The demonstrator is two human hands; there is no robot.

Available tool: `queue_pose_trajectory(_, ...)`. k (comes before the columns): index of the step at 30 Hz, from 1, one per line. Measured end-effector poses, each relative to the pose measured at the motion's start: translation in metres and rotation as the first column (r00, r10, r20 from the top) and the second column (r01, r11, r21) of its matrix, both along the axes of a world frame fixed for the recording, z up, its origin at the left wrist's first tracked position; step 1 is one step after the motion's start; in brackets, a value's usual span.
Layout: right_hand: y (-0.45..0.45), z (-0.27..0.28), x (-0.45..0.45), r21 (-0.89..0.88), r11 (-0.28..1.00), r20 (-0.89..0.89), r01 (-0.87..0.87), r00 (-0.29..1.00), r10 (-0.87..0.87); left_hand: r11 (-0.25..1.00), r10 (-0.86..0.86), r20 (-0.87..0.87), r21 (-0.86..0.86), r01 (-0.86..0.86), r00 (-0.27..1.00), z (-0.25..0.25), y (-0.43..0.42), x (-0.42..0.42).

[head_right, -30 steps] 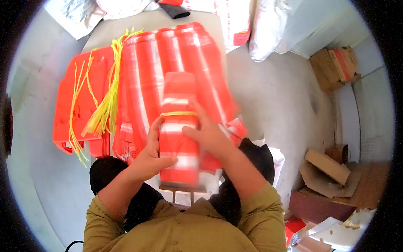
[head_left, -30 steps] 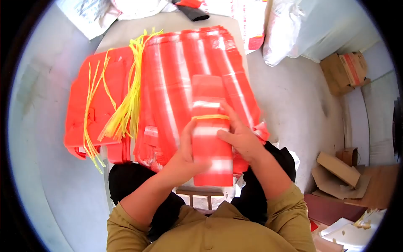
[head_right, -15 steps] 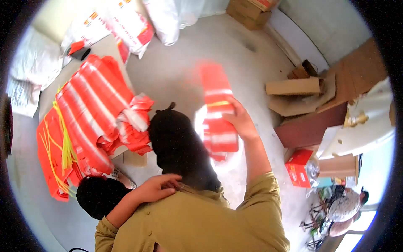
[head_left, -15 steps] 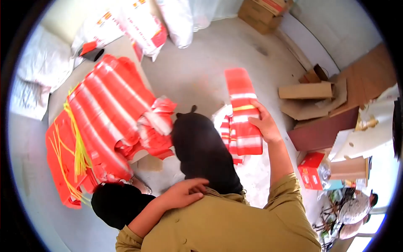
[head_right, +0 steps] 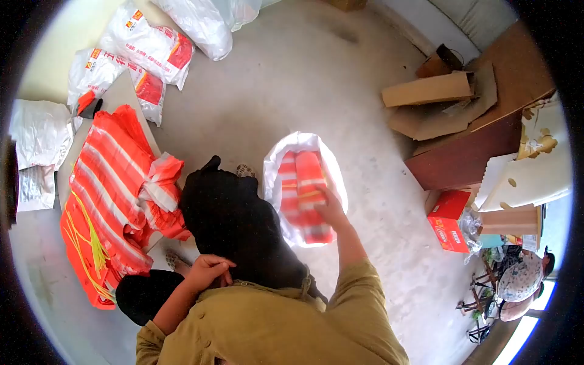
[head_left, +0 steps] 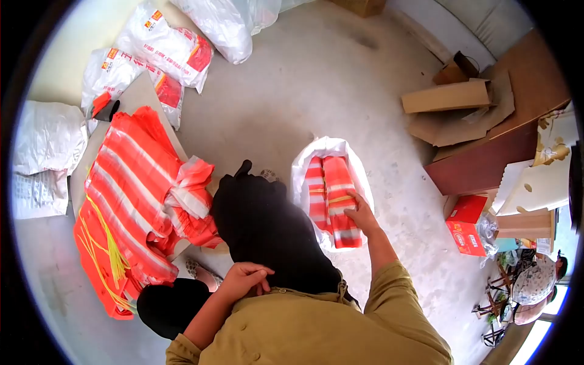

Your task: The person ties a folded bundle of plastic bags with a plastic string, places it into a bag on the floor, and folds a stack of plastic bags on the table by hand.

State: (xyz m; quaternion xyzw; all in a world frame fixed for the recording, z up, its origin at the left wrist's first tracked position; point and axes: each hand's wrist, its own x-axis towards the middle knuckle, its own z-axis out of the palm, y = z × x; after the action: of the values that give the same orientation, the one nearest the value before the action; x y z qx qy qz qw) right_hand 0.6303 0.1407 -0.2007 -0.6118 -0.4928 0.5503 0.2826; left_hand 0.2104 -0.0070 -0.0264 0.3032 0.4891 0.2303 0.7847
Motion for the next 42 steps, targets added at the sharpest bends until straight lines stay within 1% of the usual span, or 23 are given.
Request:
queue_pose_trajectory(2,0.004,-0.074,0.012,0.121,0.993,0.091,0.012,0.996,-0.023,1.000,-0.005,-0.021,-0.025,0.005,1.000,0.003,0.001,0.000)
queue_pose_trajectory(5,-0.002,-0.124,0.020,0.046,0.999,0.303,0.016,0.953,-0.029,0.999,-0.017,-0.025,-0.036,0.016,1.000,0.006,0.002,0.001)
queue_pose_trajectory(7,-0.009,-0.115,0.001,-0.068,0.986,0.354,0.151,0.928,-0.118,0.999,-0.018,-0.034,-0.037,0.017,0.999,0.005,0.001,0.000)
queue_pose_trajectory(8,-0.008,-0.123,-0.005,-0.063,0.976,0.409,0.209,0.897,-0.166,0.999,-0.016,-0.044,-0.036,0.015,0.999,0.005,0.000,0.000)
queue_pose_trajectory(11,-0.006,-0.111,-0.015,-0.072,0.936,0.303,0.343,0.902,-0.307,1.000,-0.013,-0.060,-0.024,0.011,0.998,0.004,0.000,-0.001)
queue_pose_trajectory(14,-0.012,-0.093,-0.018,-0.108,0.874,0.248,0.474,0.864,-0.438,0.999,-0.017,-0.064,-0.029,0.016,0.998,0.006,0.002,0.000)
queue_pose_trajectory(17,-0.026,-0.109,-0.024,0.077,0.886,0.359,0.456,0.817,-0.452,0.998,-0.023,-0.061,-0.057,0.020,0.998,0.009,0.004,0.001)
queue_pose_trajectory(18,-0.029,-0.114,-0.027,0.091,0.919,0.455,0.385,0.805,-0.382,0.998,-0.024,-0.062,-0.067,0.020,0.998,0.010,0.004,0.001)
queue_pose_trajectory(20,-0.030,-0.125,-0.033,0.098,0.968,0.630,0.231,0.739,-0.240,0.996,-0.021,-0.061,-0.085,0.015,0.998,0.010,0.004,0.000)
queue_pose_trajectory(21,-0.026,-0.112,-0.042,0.126,0.991,0.717,0.039,0.688,-0.118,0.996,-0.017,-0.060,-0.094,0.011,0.998,0.010,0.005,0.000)
queue_pose_trajectory(22,-0.022,-0.086,-0.054,0.127,0.980,0.797,-0.156,0.604,-0.008,0.996,-0.013,-0.053,-0.088,0.008,0.999,0.010,0.005,0.000)
queue_pose_trajectory(23,-0.018,-0.072,-0.062,0.103,0.934,0.867,-0.343,0.492,0.085,0.996,-0.010,-0.045,-0.085,0.006,0.999,0.010,0.004,0.000)
queue_pose_trajectory(24,-0.014,-0.071,-0.067,0.038,0.887,0.900,-0.460,0.400,0.170,0.997,-0.006,-0.037,-0.082,0.003,0.999,0.010,0.004,0.000)
queue_pose_trajectory(27,0.003,-0.053,-0.075,-0.106,0.877,0.899,-0.470,0.331,0.286,0.998,-0.029,-0.026,-0.062,0.027,0.999,0.010,0.005,-0.001)
queue_pose_trajectory(28,0.011,-0.038,-0.078,-0.175,0.885,0.869,-0.431,0.354,0.345,0.997,-0.026,-0.029,-0.073,0.024,0.999,0.010,0.005,-0.001)
queue_pose_trajectory(30,0.018,-0.041,-0.073,-0.233,0.907,0.811,-0.350,0.444,0.380,0.995,-0.021,-0.034,-0.095,0.017,0.999,0.011,0.006,-0.001)
queue_pose_trajectory(32,0.021,-0.055,-0.057,-0.294,0.906,0.740,-0.304,0.528,0.417,0.993,-0.020,-0.039,-0.117,0.015,0.999,0.011,0.006,-0.002)
queue_pose_trajectory(35,0.031,-0.076,-0.046,-0.397,0.870,0.722,-0.293,0.485,0.493,0.988,-0.033,-0.055,-0.152,0.024,0.998,0.012,0.005,-0.003)
queue_pose_trajectory(36,0.033,-0.084,-0.045,-0.414,0.866,0.716,-0.279,0.487,0.500,0.986,-0.040,-0.061,-0.164,0.029,0.997,0.013,0.005,-0.003)
queue_pose_trajectory(39,0.027,-0.100,-0.040,-0.348,0.891,0.719,-0.294,0.526,0.454,0.985,-0.031,-0.048,-0.172,0.022,0.998,0.012,0.003,-0.003)
queue_pose_trajectory(41,0.022,-0.111,-0.040,-0.305,0.904,0.755,-0.298,0.503,0.420,0.983,-0.047,-0.053,-0.182,0.036,0.998,0.015,0.005,-0.002)
queue_pose_trajectory(42,0.022,-0.106,-0.044,-0.282,0.911,0.774,-0.302,0.490,0.402,0.982,-0.054,-0.056,-0.185,0.042,0.997,0.016,0.007,-0.002)
